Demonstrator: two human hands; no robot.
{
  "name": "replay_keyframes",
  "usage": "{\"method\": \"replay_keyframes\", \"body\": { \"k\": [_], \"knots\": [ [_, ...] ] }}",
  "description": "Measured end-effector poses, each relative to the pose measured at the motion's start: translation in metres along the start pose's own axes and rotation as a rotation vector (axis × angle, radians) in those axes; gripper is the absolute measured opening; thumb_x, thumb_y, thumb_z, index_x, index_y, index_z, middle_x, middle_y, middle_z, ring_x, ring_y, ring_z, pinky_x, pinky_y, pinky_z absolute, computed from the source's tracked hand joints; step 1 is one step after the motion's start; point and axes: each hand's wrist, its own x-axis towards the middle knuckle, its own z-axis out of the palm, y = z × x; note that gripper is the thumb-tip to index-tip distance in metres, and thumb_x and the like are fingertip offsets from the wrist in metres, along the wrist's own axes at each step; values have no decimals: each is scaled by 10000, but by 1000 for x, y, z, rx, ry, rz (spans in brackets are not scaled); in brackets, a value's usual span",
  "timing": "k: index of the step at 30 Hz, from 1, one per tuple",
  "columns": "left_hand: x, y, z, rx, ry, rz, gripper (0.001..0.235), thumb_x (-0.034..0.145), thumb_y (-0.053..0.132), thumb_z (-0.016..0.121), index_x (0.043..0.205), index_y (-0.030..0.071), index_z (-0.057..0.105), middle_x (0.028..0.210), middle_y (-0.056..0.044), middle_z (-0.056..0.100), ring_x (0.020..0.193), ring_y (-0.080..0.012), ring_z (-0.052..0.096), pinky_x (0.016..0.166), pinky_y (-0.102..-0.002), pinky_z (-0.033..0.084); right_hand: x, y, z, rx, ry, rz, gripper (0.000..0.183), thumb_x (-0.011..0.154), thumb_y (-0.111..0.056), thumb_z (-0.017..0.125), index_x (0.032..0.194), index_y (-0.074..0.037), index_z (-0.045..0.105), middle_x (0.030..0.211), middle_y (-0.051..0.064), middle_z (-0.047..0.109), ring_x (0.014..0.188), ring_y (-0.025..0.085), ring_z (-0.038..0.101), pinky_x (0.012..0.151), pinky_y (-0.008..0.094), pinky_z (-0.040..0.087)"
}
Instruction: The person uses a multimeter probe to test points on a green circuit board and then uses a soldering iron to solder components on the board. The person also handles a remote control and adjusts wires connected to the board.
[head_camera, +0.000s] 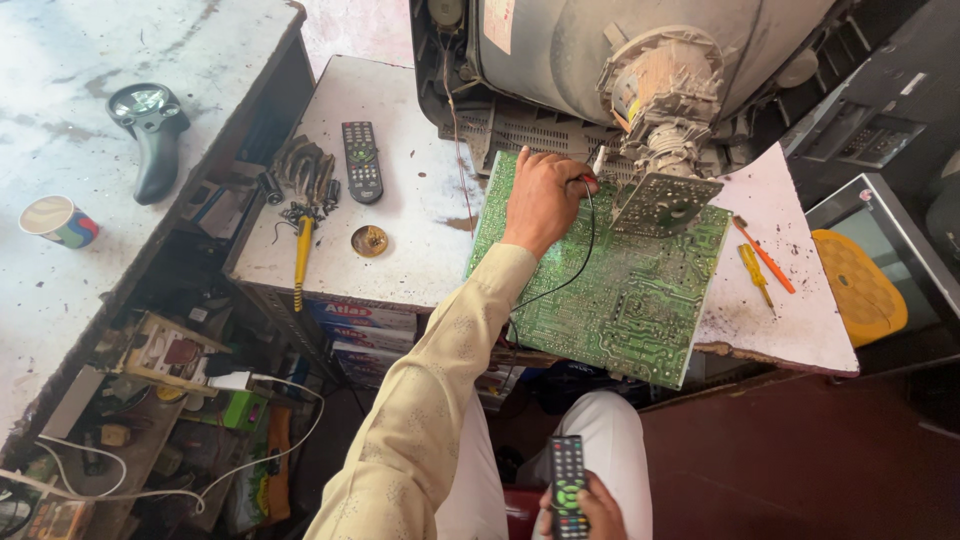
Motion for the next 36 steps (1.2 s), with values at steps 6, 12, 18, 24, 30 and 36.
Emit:
{"method": "replay_keyframes", "body": {
  "k": [6,12,18,24,30,36],
  "knots": [
    [-14,-4,-17,-204,150,71,148,862,38,710,1009,33,698,1151,-135,707,1104,-319,659,1103,-480,404,-1,-83,-57,-292,301,-571,281,965,-99,510,1144,117,524,824,282,657,616,308,676,551,433,584],
    [-64,-8,-48,-542,220,-132,158,999,61,671,1119,-3,590,1126,-105,704,1040,-185,705,937,-323,587,49,-218,-122,-462,668,-851,610,913,-41,754,1344,21,327,1061,206,673,791,230,699,699,361,596],
    [-53,-21,-64,-402,146,-105,126,967,58,666,1081,16,633,1015,-119,741,980,-243,725,872,-354,564,99,-292,-157,-1222,955,-935,578,841,-192,860,1215,148,578,1051,299,704,950,390,710,900,468,552],
    [27,-31,-24,-84,-58,-59,102,891,112,695,976,56,686,900,-181,735,910,-394,696,796,-461,532,116,-304,-145,-1222,893,-762,528,881,-303,832,1161,130,720,1053,320,735,987,397,716,947,450,534],
    [46,-46,9,24,-198,-71,142,888,177,650,991,85,685,854,-185,735,889,-411,695,781,-516,519,107,-305,-139,-1211,902,-794,724,800,-334,889,1270,153,631,1150,324,701,1010,390,704,923,449,526],
    [46,-49,17,51,-87,-142,160,887,175,631,1015,103,695,918,-191,751,936,-416,693,807,-539,510,97,-304,-130,-1231,872,-762,696,846,-360,869,1275,144,653,1160,298,712,1017,367,706,932,446,533]
  ]
}}
